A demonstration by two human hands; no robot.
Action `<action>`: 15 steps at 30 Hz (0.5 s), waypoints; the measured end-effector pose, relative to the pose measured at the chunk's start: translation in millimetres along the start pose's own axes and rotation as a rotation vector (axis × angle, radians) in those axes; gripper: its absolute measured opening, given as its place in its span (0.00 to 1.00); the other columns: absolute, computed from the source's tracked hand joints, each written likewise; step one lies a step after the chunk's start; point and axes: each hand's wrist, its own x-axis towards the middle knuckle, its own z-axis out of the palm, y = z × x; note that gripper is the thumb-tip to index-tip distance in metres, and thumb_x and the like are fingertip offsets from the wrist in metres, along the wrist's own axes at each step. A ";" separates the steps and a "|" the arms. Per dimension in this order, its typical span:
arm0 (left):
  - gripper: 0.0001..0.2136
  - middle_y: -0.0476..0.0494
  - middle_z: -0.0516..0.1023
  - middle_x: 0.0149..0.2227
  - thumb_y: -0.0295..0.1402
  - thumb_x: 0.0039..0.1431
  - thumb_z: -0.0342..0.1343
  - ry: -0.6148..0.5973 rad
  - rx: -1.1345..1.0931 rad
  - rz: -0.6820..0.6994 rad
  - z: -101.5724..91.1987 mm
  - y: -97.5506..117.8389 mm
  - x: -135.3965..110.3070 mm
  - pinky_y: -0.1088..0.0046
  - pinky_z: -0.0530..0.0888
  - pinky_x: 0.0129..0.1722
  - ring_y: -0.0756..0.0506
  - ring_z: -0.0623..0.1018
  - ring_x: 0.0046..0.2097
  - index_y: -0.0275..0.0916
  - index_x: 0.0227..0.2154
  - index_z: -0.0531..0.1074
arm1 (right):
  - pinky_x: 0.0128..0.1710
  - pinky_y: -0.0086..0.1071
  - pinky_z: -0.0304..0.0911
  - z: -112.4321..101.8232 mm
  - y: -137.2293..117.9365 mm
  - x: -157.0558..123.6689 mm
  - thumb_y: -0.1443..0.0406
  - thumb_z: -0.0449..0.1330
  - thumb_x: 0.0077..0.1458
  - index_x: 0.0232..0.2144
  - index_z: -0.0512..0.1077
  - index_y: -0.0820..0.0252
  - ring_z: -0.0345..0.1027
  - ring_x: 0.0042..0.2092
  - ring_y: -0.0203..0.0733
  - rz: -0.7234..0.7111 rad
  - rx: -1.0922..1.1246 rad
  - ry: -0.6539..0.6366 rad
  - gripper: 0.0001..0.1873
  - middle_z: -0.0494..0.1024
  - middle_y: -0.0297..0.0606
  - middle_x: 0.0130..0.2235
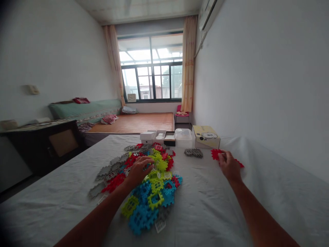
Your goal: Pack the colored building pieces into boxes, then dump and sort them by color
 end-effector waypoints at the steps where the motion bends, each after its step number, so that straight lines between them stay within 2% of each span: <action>1: 0.09 0.43 0.77 0.44 0.37 0.57 0.55 -0.007 0.014 -0.001 2.2 -3.5 -0.9 0.62 0.68 0.52 0.42 0.72 0.49 0.44 0.39 0.76 | 0.35 0.39 0.66 -4.0 20.3 6.6 0.55 0.49 0.55 0.44 0.70 0.61 0.74 0.37 0.51 0.031 -0.059 0.032 0.21 0.79 0.48 0.37; 3: 0.11 0.42 0.75 0.46 0.38 0.57 0.55 -0.019 0.034 0.003 6.1 -6.7 -2.4 0.61 0.67 0.53 0.41 0.71 0.51 0.43 0.41 0.76 | 0.35 0.42 0.65 -9.8 53.1 14.6 0.55 0.48 0.54 0.42 0.71 0.61 0.73 0.38 0.54 0.046 -0.129 0.018 0.21 0.79 0.52 0.38; 5: 0.13 0.42 0.73 0.50 0.39 0.57 0.55 -0.015 0.065 0.006 6.5 -9.2 -1.7 0.60 0.65 0.55 0.41 0.69 0.54 0.44 0.43 0.75 | 0.35 0.45 0.65 -10.6 75.3 18.5 0.55 0.48 0.53 0.43 0.71 0.63 0.72 0.39 0.58 0.020 -0.186 -0.001 0.24 0.77 0.57 0.40; 7: 0.13 0.43 0.71 0.53 0.40 0.58 0.54 0.032 0.125 -0.005 -0.5 -17.6 1.4 0.58 0.62 0.58 0.41 0.66 0.56 0.45 0.45 0.74 | 0.37 0.47 0.64 -6.9 88.8 21.5 0.54 0.48 0.52 0.46 0.70 0.66 0.70 0.43 0.62 -0.019 -0.253 0.041 0.27 0.75 0.61 0.42; 9: 0.13 0.43 0.69 0.55 0.39 0.60 0.51 0.121 0.225 -0.083 -16.7 -36.2 4.0 0.58 0.59 0.60 0.40 0.64 0.58 0.45 0.45 0.74 | 0.39 0.48 0.63 -1.4 96.0 24.7 0.54 0.48 0.51 0.47 0.70 0.69 0.68 0.46 0.64 -0.051 -0.289 0.103 0.29 0.74 0.65 0.42; 11: 0.14 0.41 0.69 0.55 0.38 0.61 0.49 0.205 0.362 -0.303 -39.3 -63.1 1.5 0.58 0.58 0.60 0.39 0.63 0.59 0.42 0.46 0.74 | 0.38 0.48 0.63 3.7 98.5 26.8 0.55 0.49 0.49 0.48 0.70 0.68 0.66 0.47 0.64 -0.074 -0.281 0.128 0.28 0.74 0.64 0.40; 12: 0.15 0.40 0.69 0.55 0.38 0.62 0.47 0.204 0.437 -0.485 -50.7 -77.6 -2.4 0.60 0.58 0.60 0.40 0.62 0.60 0.42 0.47 0.73 | 0.38 0.49 0.62 5.7 98.3 27.0 0.55 0.50 0.49 0.47 0.70 0.66 0.66 0.47 0.64 -0.088 -0.273 0.127 0.28 0.74 0.63 0.40; 13: 0.17 0.41 0.67 0.57 0.38 0.63 0.45 0.162 0.502 -0.673 -60.8 -91.5 -7.7 0.60 0.58 0.60 0.40 0.61 0.60 0.42 0.50 0.71 | 0.38 0.49 0.62 7.3 97.3 26.4 0.56 0.49 0.48 0.47 0.70 0.64 0.65 0.47 0.64 -0.104 -0.268 0.120 0.27 0.74 0.62 0.40; 15: 0.18 0.37 0.69 0.55 0.38 0.63 0.43 0.100 0.523 -0.833 -73.5 -114.2 -19.8 0.56 0.59 0.58 0.37 0.63 0.59 0.40 0.51 0.70 | 0.40 0.48 0.63 9.4 93.2 23.4 0.56 0.48 0.49 0.47 0.69 0.61 0.64 0.49 0.62 -0.148 -0.270 0.092 0.26 0.74 0.59 0.41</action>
